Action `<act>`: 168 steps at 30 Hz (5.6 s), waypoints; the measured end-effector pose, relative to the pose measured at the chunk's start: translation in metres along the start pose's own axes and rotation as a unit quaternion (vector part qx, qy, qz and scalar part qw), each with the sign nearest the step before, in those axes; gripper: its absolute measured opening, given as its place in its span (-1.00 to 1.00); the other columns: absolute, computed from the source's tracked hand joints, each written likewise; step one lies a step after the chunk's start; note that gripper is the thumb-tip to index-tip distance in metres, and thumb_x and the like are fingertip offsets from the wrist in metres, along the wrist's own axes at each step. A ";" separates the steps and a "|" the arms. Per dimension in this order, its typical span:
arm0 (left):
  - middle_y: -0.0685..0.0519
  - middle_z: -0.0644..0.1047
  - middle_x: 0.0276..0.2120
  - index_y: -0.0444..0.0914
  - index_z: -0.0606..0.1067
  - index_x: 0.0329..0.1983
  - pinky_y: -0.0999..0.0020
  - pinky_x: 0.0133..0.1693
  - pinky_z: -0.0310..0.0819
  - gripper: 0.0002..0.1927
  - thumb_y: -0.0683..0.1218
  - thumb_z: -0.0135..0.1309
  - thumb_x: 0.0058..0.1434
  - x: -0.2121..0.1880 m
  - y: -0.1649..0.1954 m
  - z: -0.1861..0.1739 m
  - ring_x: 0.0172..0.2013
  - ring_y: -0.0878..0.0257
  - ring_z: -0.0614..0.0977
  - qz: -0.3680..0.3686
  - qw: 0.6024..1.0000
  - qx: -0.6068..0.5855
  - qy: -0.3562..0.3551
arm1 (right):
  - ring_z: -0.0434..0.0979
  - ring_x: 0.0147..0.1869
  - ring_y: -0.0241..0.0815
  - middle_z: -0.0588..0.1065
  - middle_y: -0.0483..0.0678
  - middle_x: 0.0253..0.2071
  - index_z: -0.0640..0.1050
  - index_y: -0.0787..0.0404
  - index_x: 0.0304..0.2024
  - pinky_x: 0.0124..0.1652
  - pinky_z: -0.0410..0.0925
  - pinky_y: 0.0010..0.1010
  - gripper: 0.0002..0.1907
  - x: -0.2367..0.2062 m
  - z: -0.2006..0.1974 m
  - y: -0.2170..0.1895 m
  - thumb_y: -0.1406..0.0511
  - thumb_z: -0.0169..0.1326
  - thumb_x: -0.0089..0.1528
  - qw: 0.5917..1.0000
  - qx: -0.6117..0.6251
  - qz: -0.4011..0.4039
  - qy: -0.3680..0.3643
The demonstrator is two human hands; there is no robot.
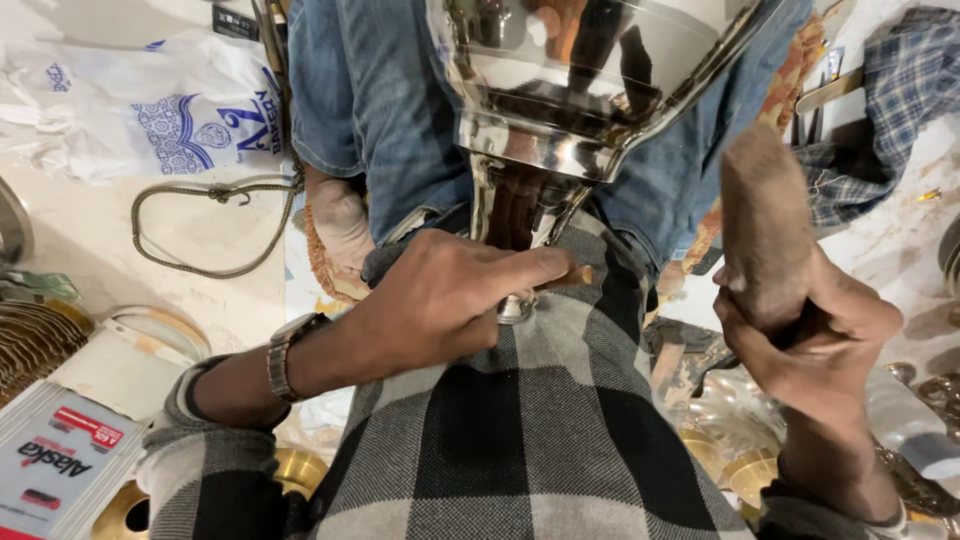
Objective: The person sits on the floor holding a brass vessel between the legs and repeatedly strikes its surface with a wooden mallet, rotating the vessel with the other hand to work different areas of the metal. The hammering and repositioning continue throughout the clip.
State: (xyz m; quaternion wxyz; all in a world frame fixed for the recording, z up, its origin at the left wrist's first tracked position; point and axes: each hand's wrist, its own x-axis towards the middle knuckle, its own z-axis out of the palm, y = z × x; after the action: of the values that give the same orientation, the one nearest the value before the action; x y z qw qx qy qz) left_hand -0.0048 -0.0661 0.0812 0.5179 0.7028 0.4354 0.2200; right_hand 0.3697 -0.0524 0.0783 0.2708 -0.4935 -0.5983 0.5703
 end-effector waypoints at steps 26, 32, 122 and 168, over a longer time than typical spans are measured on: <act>-0.06 0.65 -0.38 -0.34 0.55 0.07 0.31 -0.47 0.54 -0.50 -0.34 0.18 -0.01 -0.022 0.004 0.010 -0.50 0.21 0.65 -0.003 0.991 -0.007 0.132 | 0.68 -0.28 -0.34 0.58 0.00 0.00 0.43 -0.06 0.32 -0.33 0.58 -0.61 -0.23 0.040 -0.013 -0.048 0.49 0.13 0.05 0.982 -0.148 -0.015 -0.113; -0.09 0.69 -0.37 -0.31 0.54 0.12 0.40 -0.72 0.25 -0.62 -0.25 0.09 0.20 -0.006 -0.023 0.007 -0.75 0.38 0.44 0.070 0.992 -0.053 0.096 | 0.66 -0.38 -0.29 0.61 0.13 -0.04 0.49 0.12 0.29 -0.39 0.50 -0.58 -0.27 0.027 -0.021 -0.028 0.53 0.16 0.03 0.983 -0.151 0.064 -0.084; -0.13 0.67 -0.14 -0.48 0.49 0.07 0.40 -0.04 0.74 -0.72 -0.42 -0.02 0.29 -0.038 -0.048 0.031 -0.12 0.20 0.76 0.028 0.875 -0.403 0.268 | 0.59 -0.37 -0.22 0.55 0.07 -0.15 0.40 0.18 0.39 -0.41 0.52 -0.42 -0.16 0.154 0.033 -0.142 0.55 0.16 0.02 0.827 -0.448 0.097 -0.326; -0.06 0.68 -0.26 -0.43 0.56 -0.03 0.43 -0.17 0.72 -0.65 -0.48 -0.09 0.20 -0.042 -0.076 0.042 -0.27 0.24 0.75 0.064 0.840 -0.493 0.214 | 0.70 -0.19 -0.13 0.59 0.04 -0.04 0.51 0.12 0.22 -0.27 0.58 -0.39 -0.30 0.190 0.058 -0.163 0.49 0.21 -0.02 0.769 -0.507 0.050 -0.387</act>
State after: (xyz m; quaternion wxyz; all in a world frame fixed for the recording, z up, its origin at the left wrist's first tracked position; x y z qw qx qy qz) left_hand -0.0243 -0.1174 0.0021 0.6746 0.3159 0.3232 0.5837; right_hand 0.2026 0.1162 0.1761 -0.3015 -0.3255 -0.8293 0.3398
